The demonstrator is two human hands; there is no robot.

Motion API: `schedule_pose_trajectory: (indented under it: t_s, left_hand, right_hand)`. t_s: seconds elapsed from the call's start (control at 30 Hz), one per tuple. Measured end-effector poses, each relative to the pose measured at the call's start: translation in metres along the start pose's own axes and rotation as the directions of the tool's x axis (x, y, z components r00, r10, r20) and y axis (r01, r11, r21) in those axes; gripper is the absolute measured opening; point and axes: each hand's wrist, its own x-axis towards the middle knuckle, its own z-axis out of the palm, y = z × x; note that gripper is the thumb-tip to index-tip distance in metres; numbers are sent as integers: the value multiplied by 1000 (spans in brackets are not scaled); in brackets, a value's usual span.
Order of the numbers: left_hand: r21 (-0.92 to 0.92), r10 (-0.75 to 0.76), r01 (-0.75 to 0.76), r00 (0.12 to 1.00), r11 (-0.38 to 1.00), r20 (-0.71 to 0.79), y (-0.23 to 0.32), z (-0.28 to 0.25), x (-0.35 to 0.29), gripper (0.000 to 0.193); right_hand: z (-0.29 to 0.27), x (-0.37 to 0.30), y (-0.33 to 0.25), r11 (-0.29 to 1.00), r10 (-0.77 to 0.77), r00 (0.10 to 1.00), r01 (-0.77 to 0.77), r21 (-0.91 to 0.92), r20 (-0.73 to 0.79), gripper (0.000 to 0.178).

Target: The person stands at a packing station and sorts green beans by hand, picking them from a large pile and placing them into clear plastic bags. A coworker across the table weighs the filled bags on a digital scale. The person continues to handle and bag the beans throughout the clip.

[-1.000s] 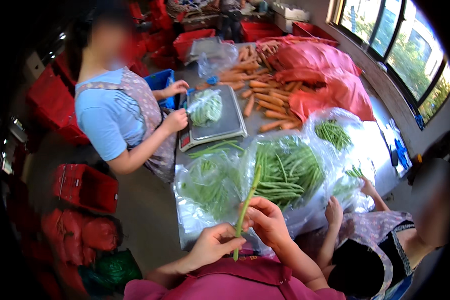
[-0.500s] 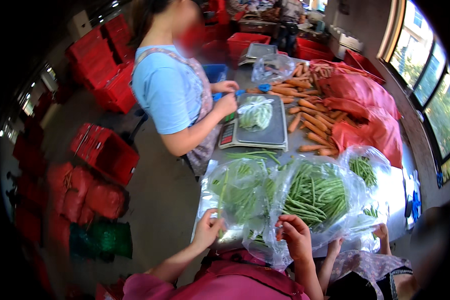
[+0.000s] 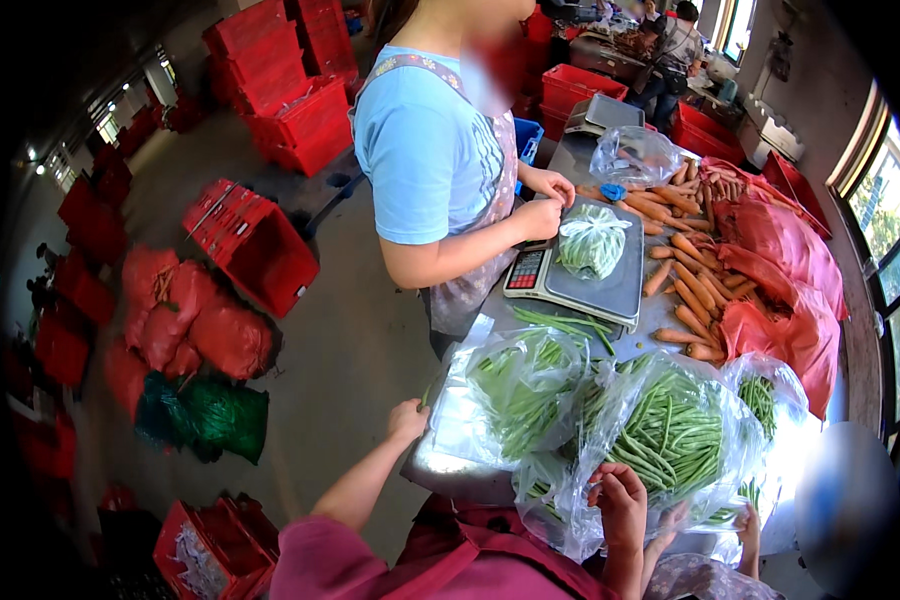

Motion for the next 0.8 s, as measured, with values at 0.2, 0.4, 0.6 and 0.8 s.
schedule_pose_trajectory:
  t_s: [0.2, 0.4, 0.6, 0.8]
  left_hand:
    - [117, 32, -50, 988, 992, 153, 23, -14, -16, 25]
    - [139, 60, -135, 894, 981, 445, 83, -76, -59, 22]
    - [-229, 26, 30, 971, 973, 236, 79, -89, -55, 25]
    - [-511, -25, 71, 995, 857, 97, 40, -71, -24, 18]
  right_hand:
    - [1, 2, 5, 1000, -11, 1000, 11, -12, -9, 11]
    - [2, 3, 0, 999, 34, 999, -35, -22, -22, 20]
    - [14, -6, -11, 999, 38, 994, -39, -5, -107, 5]
    - [0, -8, 1, 1000, 17, 997, -16, 15, -78, 9]
